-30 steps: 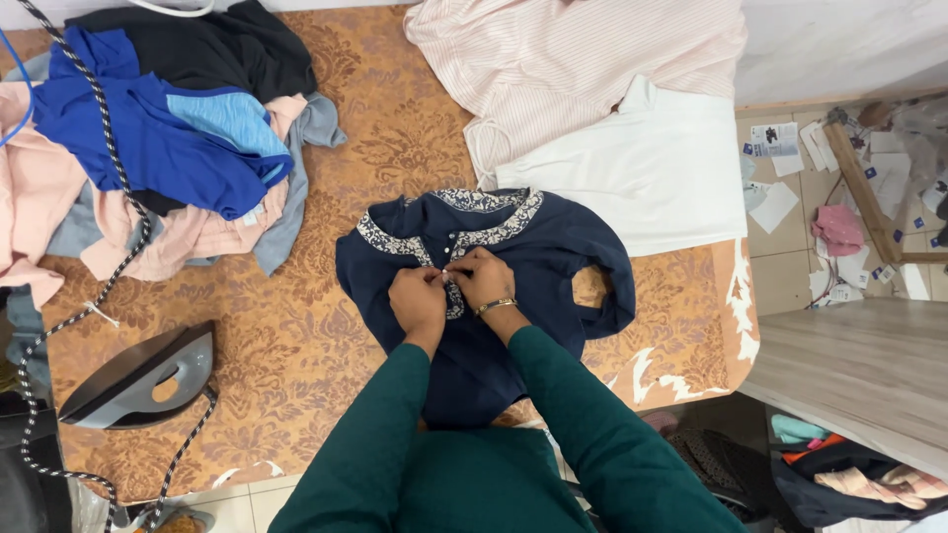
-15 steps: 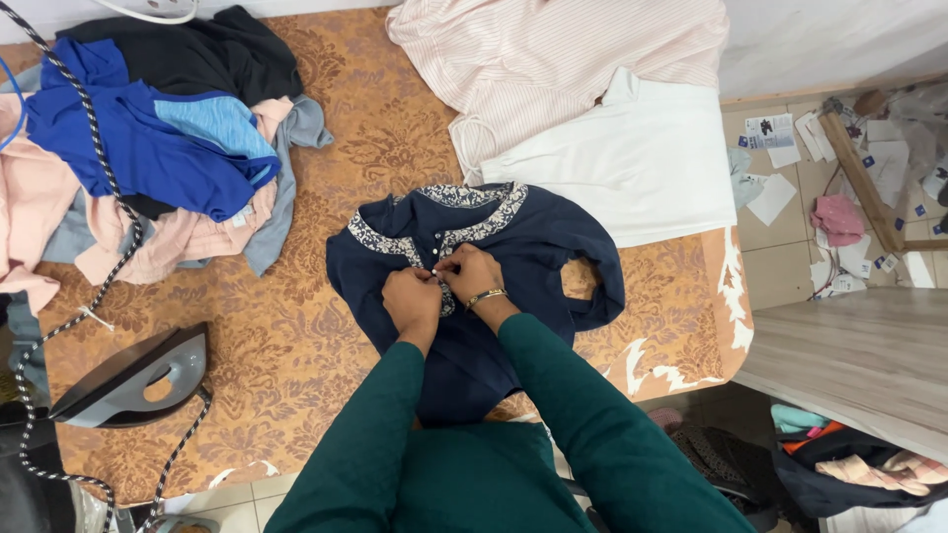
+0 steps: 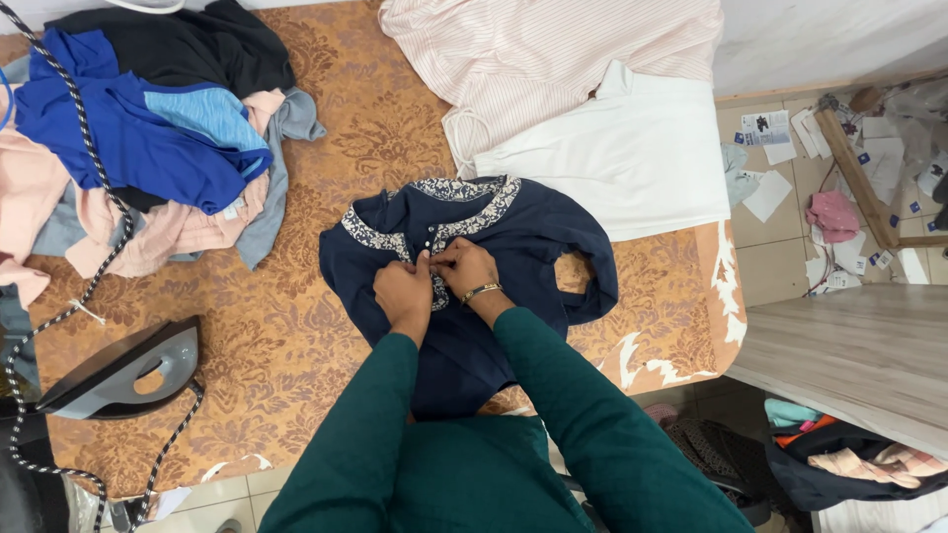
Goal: The person irons a white pair of shorts and then a dark blue long-sleeved shirt on a patterned ironing board. They smooth the garments with their hands, use a steam iron to press the fabric, and reposition the items to iron different sections.
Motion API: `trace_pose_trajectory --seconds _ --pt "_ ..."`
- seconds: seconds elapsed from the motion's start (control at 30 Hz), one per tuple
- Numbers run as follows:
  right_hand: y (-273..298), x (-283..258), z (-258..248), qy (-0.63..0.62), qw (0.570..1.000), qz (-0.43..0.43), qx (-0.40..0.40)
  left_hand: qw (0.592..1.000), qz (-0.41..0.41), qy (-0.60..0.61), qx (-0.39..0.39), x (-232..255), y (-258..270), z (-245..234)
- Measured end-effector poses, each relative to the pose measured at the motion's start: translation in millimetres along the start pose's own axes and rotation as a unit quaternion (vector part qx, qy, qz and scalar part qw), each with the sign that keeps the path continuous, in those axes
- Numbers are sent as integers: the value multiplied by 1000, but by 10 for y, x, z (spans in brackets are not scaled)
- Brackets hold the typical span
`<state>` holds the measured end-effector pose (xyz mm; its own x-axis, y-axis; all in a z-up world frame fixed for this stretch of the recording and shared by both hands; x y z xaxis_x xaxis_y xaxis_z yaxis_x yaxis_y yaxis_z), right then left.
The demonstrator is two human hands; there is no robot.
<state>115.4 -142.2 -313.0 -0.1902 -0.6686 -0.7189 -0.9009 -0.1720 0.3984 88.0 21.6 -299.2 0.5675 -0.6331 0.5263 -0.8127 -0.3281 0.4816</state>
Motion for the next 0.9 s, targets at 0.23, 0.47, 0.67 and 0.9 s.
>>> trace_pose_trajectory --seconds 0.23,0.47,0.67,0.9 --pt "18 -35 2 5 1000 4 -14 996 -49 28 -62 -234 -178 140" --pt "-1 28 84 19 998 41 -34 991 -36 97 -82 -217 -50 4" --pt "-71 41 87 32 997 48 -45 994 36 62 -79 -157 -29 -8" --pt "10 2 69 23 997 76 -19 991 27 91 -92 -194 5 25"
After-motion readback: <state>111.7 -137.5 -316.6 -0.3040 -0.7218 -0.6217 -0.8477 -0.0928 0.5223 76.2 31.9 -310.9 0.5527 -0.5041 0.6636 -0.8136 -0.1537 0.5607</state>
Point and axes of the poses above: each hand's wrist, its own y-axis away from the middle knuckle, its own z-axis out of the palm, x = y × z, the point moved 10 cm from there along -y, towards the middle knuckle, and after that the axes turned 10 degrees about -x, right-handed, at the moved point
